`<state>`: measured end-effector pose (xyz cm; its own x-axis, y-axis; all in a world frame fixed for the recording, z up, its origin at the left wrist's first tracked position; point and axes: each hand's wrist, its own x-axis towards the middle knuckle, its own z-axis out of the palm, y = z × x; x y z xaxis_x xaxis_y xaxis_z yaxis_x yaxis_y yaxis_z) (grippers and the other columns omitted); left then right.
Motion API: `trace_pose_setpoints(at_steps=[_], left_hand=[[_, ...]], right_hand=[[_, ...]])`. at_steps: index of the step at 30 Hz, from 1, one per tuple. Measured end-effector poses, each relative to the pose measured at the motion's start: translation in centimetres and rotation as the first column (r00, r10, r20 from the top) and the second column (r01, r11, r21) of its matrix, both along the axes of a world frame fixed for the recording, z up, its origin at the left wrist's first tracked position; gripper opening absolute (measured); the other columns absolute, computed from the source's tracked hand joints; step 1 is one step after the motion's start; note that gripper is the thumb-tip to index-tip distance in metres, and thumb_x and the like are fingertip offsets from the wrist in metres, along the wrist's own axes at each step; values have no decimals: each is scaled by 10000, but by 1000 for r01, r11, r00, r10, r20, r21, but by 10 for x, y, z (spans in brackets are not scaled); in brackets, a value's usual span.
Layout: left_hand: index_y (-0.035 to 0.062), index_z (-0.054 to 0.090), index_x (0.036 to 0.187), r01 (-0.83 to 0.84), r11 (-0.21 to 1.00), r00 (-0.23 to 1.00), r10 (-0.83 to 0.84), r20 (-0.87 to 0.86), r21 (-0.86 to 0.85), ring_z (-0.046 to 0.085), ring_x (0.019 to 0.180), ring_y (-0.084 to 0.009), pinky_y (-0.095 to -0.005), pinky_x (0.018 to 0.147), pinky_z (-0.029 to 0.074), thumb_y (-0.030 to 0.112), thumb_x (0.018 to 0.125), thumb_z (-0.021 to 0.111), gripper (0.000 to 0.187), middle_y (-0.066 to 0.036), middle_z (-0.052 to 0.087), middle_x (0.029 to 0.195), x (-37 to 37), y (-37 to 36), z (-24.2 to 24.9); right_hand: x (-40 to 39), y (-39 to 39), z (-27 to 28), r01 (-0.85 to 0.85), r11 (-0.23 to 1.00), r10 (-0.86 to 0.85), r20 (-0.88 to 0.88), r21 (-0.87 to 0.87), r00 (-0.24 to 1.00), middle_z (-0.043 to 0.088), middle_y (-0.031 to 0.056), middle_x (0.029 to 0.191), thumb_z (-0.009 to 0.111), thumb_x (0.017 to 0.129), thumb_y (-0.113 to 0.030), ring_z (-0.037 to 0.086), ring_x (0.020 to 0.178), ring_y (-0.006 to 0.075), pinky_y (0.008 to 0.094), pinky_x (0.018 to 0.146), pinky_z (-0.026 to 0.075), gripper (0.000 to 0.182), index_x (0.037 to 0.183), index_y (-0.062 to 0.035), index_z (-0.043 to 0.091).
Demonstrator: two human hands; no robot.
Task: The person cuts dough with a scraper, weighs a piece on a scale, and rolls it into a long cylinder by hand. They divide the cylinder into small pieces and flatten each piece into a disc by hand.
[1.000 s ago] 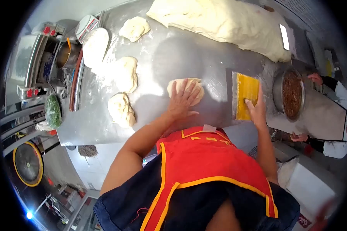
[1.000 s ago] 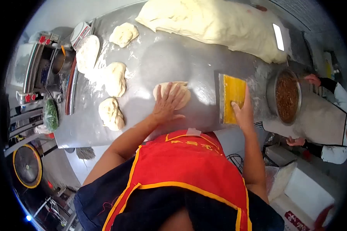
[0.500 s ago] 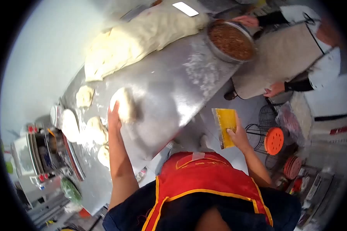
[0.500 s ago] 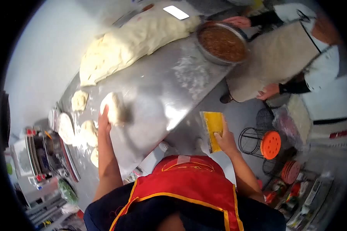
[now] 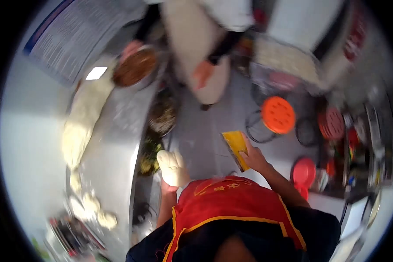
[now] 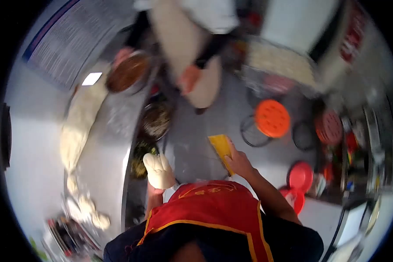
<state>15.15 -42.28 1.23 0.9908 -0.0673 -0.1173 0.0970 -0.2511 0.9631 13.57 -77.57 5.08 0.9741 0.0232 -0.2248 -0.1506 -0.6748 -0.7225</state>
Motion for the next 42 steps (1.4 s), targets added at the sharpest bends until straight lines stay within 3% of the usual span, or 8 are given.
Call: trace_pose_setpoints(at_steps=[7,12,14,25,30,32,34,42], left_hand=[[100,440,1397,-74,149,602,-782,-164,-986,481,1269,-279,-448,1066,391,334,997,395,465,-97,503,1387,60,-212,-15],[110,463,1378,217,442,586,-772,-246,-870,527,1228,-294,-487,1036,416,331,984,375,459,-70,538,1356,93,-350,18],[109,464,1376,-67,446,376,-817,-437,-892,521,1235,-291,-485,1034,418,340,978,371,470,-69,536,1358,113,-407,9],[137,502,1354,-17,273,-191,-945,-265,-962,525,1223,-323,-550,1041,396,419,938,444,506,-82,553,1335,108,-720,10],[162,391,1447,53,164,-287,-942,-172,-985,466,1278,-372,-616,1017,387,619,915,426,702,-94,444,1449,76,-837,20],[175,320,1487,28,149,-292,-944,-151,-988,393,1338,-385,-618,1058,346,668,904,409,769,-98,379,1497,62,-883,26],[168,330,1480,25,111,-259,-959,-113,-994,366,1356,-384,-605,1074,336,619,913,455,736,-96,364,1505,38,-927,48],[115,455,1389,-40,140,-384,-916,-115,-989,497,1262,-324,-527,1017,443,415,971,467,515,-88,503,1395,-2,-1126,84]], right_hand=[[-104,-194,-50,419,895,-412,79,-154,908,634,298,748,524,879,-162,620,722,488,569,694,499,808,1521,-146,33],[-184,-241,-59,715,666,-735,-28,-211,677,626,282,696,553,831,-99,629,663,460,563,643,499,853,1519,-128,50],[-219,-254,-69,808,557,-826,-25,-193,563,620,336,820,580,812,-47,630,780,486,566,704,491,857,1517,-108,96],[-283,-292,-62,962,-36,-997,-59,-270,-54,642,309,849,603,752,-19,626,799,490,547,725,501,968,1525,-178,41],[-293,-354,-77,979,-98,-995,10,-179,-98,633,318,948,611,780,-38,604,903,511,546,824,473,926,1529,-184,87],[-307,-395,-99,966,-58,-890,452,-251,64,582,343,1090,619,751,-38,579,989,493,545,896,433,919,1524,-176,140],[-315,-433,-83,976,-40,-996,85,-215,-22,575,338,1099,624,755,-46,557,1008,501,554,928,399,941,1530,-189,111],[-353,-553,-34,983,-101,-994,-31,-150,-107,637,309,940,629,802,-38,639,848,446,507,726,502,949,1532,-174,37]])
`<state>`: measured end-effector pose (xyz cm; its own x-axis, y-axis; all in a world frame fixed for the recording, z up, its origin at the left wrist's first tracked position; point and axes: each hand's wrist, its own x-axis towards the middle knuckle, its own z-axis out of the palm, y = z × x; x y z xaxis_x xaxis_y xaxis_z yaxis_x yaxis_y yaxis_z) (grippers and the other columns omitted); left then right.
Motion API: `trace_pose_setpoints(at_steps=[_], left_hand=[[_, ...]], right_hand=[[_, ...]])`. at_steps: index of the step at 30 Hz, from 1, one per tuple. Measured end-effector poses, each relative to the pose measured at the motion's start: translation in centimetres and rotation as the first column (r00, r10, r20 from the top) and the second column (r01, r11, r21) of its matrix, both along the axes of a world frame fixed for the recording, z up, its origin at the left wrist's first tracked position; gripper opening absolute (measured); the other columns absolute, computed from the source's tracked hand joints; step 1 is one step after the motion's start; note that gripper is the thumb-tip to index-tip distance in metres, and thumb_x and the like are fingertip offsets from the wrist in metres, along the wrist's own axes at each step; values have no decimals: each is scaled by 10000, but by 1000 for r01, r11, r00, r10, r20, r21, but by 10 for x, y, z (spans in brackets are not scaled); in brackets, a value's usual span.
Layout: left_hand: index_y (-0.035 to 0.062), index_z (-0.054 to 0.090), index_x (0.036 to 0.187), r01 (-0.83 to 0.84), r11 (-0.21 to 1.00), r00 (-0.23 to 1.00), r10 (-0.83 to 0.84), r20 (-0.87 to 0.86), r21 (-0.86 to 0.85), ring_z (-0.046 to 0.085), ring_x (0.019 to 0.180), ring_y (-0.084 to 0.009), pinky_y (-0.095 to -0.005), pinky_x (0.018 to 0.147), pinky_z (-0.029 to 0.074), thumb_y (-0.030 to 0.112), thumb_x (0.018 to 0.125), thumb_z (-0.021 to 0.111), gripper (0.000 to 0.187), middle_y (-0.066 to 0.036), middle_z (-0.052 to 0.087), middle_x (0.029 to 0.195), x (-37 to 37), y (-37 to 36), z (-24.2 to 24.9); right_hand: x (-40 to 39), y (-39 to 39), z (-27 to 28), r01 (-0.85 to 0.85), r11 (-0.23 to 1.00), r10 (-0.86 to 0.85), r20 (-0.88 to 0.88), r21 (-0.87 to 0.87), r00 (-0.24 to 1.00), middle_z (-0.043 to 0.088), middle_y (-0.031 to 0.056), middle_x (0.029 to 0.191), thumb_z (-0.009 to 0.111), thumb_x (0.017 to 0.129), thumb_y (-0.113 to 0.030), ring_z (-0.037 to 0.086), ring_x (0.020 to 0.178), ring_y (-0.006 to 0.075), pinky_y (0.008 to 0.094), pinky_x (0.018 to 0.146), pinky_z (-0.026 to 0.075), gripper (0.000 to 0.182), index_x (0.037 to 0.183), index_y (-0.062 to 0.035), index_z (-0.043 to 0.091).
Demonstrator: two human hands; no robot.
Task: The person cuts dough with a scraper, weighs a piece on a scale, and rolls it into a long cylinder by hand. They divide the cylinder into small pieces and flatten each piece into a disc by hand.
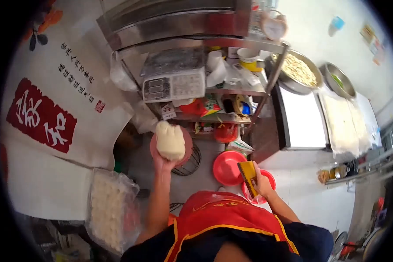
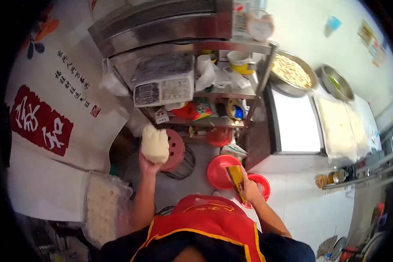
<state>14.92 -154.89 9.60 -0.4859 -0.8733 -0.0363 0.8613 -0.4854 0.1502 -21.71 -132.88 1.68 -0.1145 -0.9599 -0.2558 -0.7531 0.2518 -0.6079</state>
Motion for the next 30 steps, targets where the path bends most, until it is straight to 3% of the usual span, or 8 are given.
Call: trace_pose_setpoints(at_steps=[5,10,13,16,18,24,27,30], left_hand=[[96,516,1317,-117,987,939,145,311,-107,575,1158,-303,-475,926,514,389,964,502,460,-91,588,1274,8,-161,33],[99,537,1317,-47,963,280,268,922,-266,596,1140,-276,-474,914,506,457,895,617,559,-88,594,1287,-4,-321,116],[85,567,1289,313,864,-168,460,872,-395,531,1221,-293,-447,1005,429,471,799,718,642,-139,572,1310,-16,-408,115],[153,428,1422,556,763,-721,640,266,-331,353,1371,-336,-463,1133,241,515,843,598,704,-156,425,1455,-71,-485,64],[134,380,1452,651,536,-570,813,120,-539,276,1417,-320,-459,1135,244,490,862,571,715,-149,322,1522,-103,-427,97],[70,493,1363,762,475,-512,858,40,-440,378,1358,-310,-427,1118,281,584,803,648,775,-175,463,1423,-105,-404,89],[59,586,1263,517,678,-332,722,607,-522,513,1244,-294,-388,1032,393,467,836,668,596,-188,563,1307,-53,-440,87],[31,639,1163,356,531,-215,847,486,-769,648,1030,-267,-368,910,486,368,868,678,450,-161,678,1099,7,-435,99]], right_hand=[[-11,-25,-19,116,989,-110,67,-96,992,633,277,1026,611,804,4,629,884,459,487,742,509,892,1528,-165,118],[1,-53,-12,321,944,-313,102,-75,944,628,271,1062,590,820,16,622,949,439,467,805,499,871,1528,-173,118],[7,-66,-28,399,900,-376,154,-175,914,649,289,915,588,836,-19,638,819,452,510,706,492,870,1529,-191,92],[14,-92,-25,448,889,-430,161,-92,888,645,280,960,561,856,-16,641,855,435,491,711,500,839,1529,-207,97],[20,-112,-17,484,874,-467,199,-41,861,636,262,1025,529,878,-4,640,911,411,472,751,505,797,1526,-211,113],[30,-171,24,428,903,-411,210,-41,887,606,231,1207,495,909,22,623,1089,382,430,917,515,738,1519,-217,156],[29,-199,49,342,929,-304,236,-143,923,603,214,1227,522,899,8,616,1105,372,415,925,506,753,1521,-212,160],[24,-223,60,316,897,-211,328,-308,921,627,231,1181,547,908,-36,643,1054,369,415,849,521,716,1520,-166,199]])
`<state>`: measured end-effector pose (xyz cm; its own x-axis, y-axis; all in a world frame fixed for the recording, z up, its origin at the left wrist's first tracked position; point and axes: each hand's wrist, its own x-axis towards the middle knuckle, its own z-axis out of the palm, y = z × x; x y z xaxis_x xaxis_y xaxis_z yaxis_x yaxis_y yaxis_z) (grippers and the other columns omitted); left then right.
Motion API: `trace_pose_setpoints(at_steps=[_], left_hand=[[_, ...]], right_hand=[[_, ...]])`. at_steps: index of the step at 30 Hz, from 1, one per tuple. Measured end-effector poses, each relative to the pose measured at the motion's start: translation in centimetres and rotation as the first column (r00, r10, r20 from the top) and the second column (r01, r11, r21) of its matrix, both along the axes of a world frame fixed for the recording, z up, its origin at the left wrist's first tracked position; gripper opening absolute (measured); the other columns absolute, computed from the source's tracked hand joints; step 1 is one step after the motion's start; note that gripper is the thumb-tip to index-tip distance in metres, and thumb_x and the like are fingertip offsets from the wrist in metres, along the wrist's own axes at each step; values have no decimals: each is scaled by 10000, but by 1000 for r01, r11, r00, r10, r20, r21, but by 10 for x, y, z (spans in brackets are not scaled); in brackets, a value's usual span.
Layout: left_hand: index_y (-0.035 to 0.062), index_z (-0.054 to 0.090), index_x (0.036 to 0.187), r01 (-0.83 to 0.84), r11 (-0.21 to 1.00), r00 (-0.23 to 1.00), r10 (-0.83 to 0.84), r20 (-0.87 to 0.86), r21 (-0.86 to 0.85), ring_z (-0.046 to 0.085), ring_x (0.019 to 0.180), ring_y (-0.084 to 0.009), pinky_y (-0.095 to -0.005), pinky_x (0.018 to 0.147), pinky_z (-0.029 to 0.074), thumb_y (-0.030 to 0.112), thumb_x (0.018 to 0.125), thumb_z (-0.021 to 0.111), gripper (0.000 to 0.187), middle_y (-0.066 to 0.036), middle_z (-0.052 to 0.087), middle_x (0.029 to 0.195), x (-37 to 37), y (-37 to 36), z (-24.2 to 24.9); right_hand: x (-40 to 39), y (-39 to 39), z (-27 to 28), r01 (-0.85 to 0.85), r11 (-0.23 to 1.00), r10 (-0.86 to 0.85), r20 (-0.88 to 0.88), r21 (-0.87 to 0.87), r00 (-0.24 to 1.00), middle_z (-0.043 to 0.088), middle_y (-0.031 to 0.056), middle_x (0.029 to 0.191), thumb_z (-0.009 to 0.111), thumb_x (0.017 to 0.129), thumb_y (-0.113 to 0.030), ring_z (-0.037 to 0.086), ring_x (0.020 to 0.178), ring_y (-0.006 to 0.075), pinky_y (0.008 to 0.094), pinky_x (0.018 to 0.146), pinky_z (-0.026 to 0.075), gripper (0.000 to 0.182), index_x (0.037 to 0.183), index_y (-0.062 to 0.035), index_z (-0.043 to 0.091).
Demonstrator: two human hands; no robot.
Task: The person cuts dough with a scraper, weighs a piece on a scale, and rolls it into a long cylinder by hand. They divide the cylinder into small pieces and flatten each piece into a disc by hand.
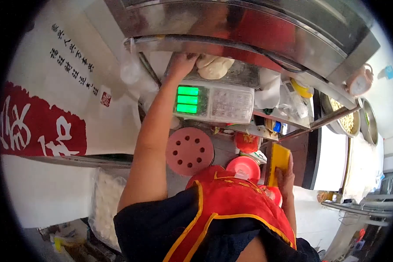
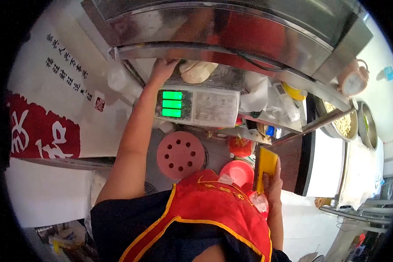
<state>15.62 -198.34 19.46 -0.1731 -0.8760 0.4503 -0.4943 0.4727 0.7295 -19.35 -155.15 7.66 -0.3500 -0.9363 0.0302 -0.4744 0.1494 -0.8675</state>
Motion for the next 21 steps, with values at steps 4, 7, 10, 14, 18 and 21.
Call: trace_pose_setpoints(at_steps=[4,7,10,14,18,21], left_hand=[[13,627,1152,-50,987,999,51,-7,153,680,903,-221,-332,811,525,308,874,688,410,-125,703,1002,53,27,-5],[5,613,1174,2,995,999,2,-33,102,684,899,-211,-313,810,529,301,852,712,447,-151,700,1013,73,39,4],[0,611,1174,-19,999,999,18,39,46,689,898,-229,-326,815,534,290,836,723,459,-160,699,1021,73,50,23],[6,562,1242,2,996,991,-14,131,93,664,999,-265,-365,863,522,327,805,738,570,-179,668,1120,66,58,33],[4,430,1354,32,997,957,-50,286,66,584,1134,-334,-412,960,468,385,740,774,800,-240,561,1276,51,50,22],[3,393,1362,-25,1000,933,21,360,6,547,1152,-390,-431,981,449,388,698,802,870,-279,537,1256,27,54,16]], right_hand=[[7,-38,64,-89,993,83,-73,-74,994,532,199,1336,554,917,-20,570,1173,258,350,943,480,684,1512,-129,234],[23,-68,115,-170,978,141,-212,-124,967,557,218,1304,578,920,-65,609,1128,314,380,927,503,671,1502,-119,248],[43,-96,153,-227,964,182,-281,-139,942,567,224,1285,574,920,-65,622,1108,336,397,920,509,663,1499,-121,256],[76,-133,196,-359,893,197,-483,-271,853,573,237,1271,569,927,-80,627,1074,393,434,878,538,638,1488,-143,270],[105,-160,222,-395,879,216,-517,-265,828,560,241,1285,566,920,-69,616,1072,406,438,879,529,658,1496,-175,266],[128,-174,239,-425,884,283,-502,-193,817,578,239,1218,574,904,-59,611,1051,394,432,868,509,687,1503,-174,256]])
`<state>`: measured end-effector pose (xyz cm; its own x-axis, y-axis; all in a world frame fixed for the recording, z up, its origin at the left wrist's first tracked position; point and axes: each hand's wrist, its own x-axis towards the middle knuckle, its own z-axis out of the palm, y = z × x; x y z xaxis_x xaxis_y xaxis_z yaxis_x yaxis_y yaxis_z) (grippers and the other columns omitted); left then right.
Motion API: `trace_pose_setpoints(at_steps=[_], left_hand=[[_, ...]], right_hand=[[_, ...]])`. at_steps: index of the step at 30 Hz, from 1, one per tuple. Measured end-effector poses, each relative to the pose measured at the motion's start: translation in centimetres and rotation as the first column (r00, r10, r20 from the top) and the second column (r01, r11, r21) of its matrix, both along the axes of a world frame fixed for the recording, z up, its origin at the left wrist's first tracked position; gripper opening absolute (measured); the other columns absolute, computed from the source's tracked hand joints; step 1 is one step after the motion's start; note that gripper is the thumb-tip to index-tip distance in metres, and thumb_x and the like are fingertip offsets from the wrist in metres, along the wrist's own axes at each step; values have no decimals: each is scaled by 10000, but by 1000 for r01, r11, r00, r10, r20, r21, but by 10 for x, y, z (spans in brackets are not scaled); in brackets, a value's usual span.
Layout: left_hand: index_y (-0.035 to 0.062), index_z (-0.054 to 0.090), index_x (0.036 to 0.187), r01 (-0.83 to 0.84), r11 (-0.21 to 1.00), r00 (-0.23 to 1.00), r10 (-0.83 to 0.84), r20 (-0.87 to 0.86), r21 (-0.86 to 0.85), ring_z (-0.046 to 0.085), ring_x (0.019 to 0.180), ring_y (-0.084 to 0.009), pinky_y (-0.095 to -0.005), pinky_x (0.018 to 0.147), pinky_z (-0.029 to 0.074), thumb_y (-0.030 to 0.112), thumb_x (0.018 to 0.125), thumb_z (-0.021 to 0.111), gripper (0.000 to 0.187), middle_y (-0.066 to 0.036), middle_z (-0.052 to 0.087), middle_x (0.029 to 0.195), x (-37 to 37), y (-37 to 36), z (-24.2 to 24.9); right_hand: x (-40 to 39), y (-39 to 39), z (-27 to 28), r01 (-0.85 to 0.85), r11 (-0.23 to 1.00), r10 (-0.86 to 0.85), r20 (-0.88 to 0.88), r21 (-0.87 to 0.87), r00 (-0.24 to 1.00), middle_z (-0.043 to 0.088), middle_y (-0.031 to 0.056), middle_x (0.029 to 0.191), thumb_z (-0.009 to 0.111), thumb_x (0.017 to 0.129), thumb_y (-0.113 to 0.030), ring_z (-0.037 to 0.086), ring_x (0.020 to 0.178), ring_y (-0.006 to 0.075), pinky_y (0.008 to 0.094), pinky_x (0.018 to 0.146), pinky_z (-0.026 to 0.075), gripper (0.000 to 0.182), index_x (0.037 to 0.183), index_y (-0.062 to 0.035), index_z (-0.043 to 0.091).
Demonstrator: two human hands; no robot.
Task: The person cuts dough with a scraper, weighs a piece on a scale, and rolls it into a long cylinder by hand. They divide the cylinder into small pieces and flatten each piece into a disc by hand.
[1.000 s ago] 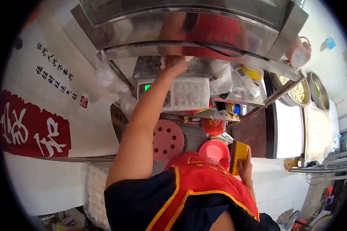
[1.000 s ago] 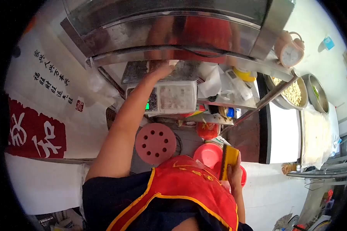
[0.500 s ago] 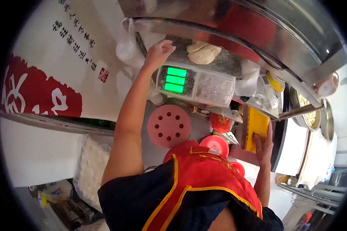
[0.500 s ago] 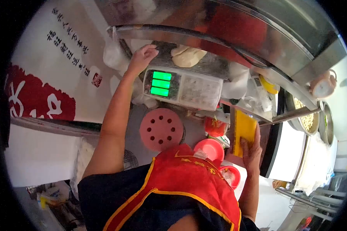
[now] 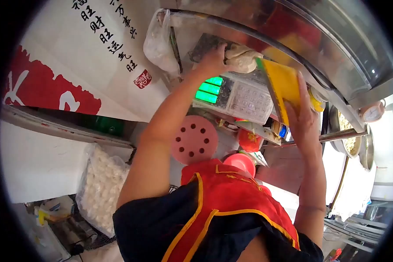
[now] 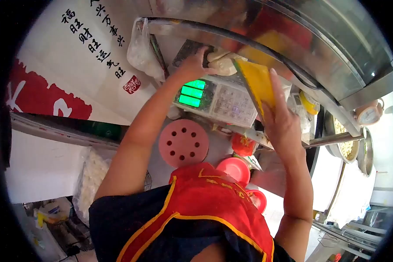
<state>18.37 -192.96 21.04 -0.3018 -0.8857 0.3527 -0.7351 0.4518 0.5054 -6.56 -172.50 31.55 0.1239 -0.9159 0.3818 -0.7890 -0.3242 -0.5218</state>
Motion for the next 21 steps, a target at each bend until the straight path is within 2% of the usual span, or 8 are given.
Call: trace_pose_setpoints(at_steps=[3,4,5,6,9,10,13,21], left_hand=[[2,414,1328,5,980,995,-24,-97,-200,554,1110,-416,-441,962,458,383,656,826,876,-284,560,1158,-17,0,-17],[8,438,1283,24,962,987,-66,-147,-272,569,1057,-417,-451,918,478,336,672,815,790,-258,573,1098,-21,-2,-21],[14,464,1269,23,978,987,-55,-154,-208,572,1066,-401,-451,921,475,335,690,801,743,-231,591,1103,-22,-7,-25],[19,491,1256,22,990,986,-45,-158,-142,576,1074,-386,-451,924,472,333,709,786,696,-204,610,1107,-22,-10,-25],[58,581,1166,-137,986,991,137,-14,-99,600,1027,-347,-435,885,487,299,735,758,524,-146,649,1036,-25,6,-19],[75,612,1127,-214,969,973,222,57,-120,611,999,-335,-427,864,496,282,738,751,462,-131,660,998,-25,18,-15],[83,662,945,-150,889,988,148,-39,-434,622,928,-291,-409,801,515,198,722,743,264,-88,659,951,-9,37,-24],[127,696,860,-241,867,968,183,-171,-436,625,882,-233,-364,752,527,179,687,757,191,-15,687,887,3,50,-26]], right_hand=[[17,-18,5,-32,996,23,-101,-88,995,659,248,970,573,891,-68,652,830,427,482,715,533,718,1501,-245,240],[22,-24,5,-36,995,24,-121,-95,992,661,246,933,576,886,-69,653,804,420,486,695,529,724,1501,-251,239],[26,-30,6,-41,994,27,-142,-101,990,663,243,895,578,880,-70,654,777,414,490,675,525,731,1500,-256,238],[30,-37,9,2,1000,2,-161,25,987,633,254,1095,580,877,-36,645,824,434,500,715,525,749,1503,-269,241],[44,-56,-2,-146,973,92,-279,-179,956,656,211,753,535,834,8,648,666,386,489,579,513,806,1514,-261,196],[49,-63,-3,-176,969,115,-311,-175,944,650,210,732,532,813,23,646,656,382,483,569,512,832,1517,-258,188],[68,-81,-3,-241,957,162,-396,-159,904,632,206,678,531,758,58,640,630,372,469,548,510,899,1524,-248,174],[99,-103,7,-228,973,207,-558,32,804,650,187,713,586,742,35,655,673,366,472,602,516,856,1500,-205,270]])
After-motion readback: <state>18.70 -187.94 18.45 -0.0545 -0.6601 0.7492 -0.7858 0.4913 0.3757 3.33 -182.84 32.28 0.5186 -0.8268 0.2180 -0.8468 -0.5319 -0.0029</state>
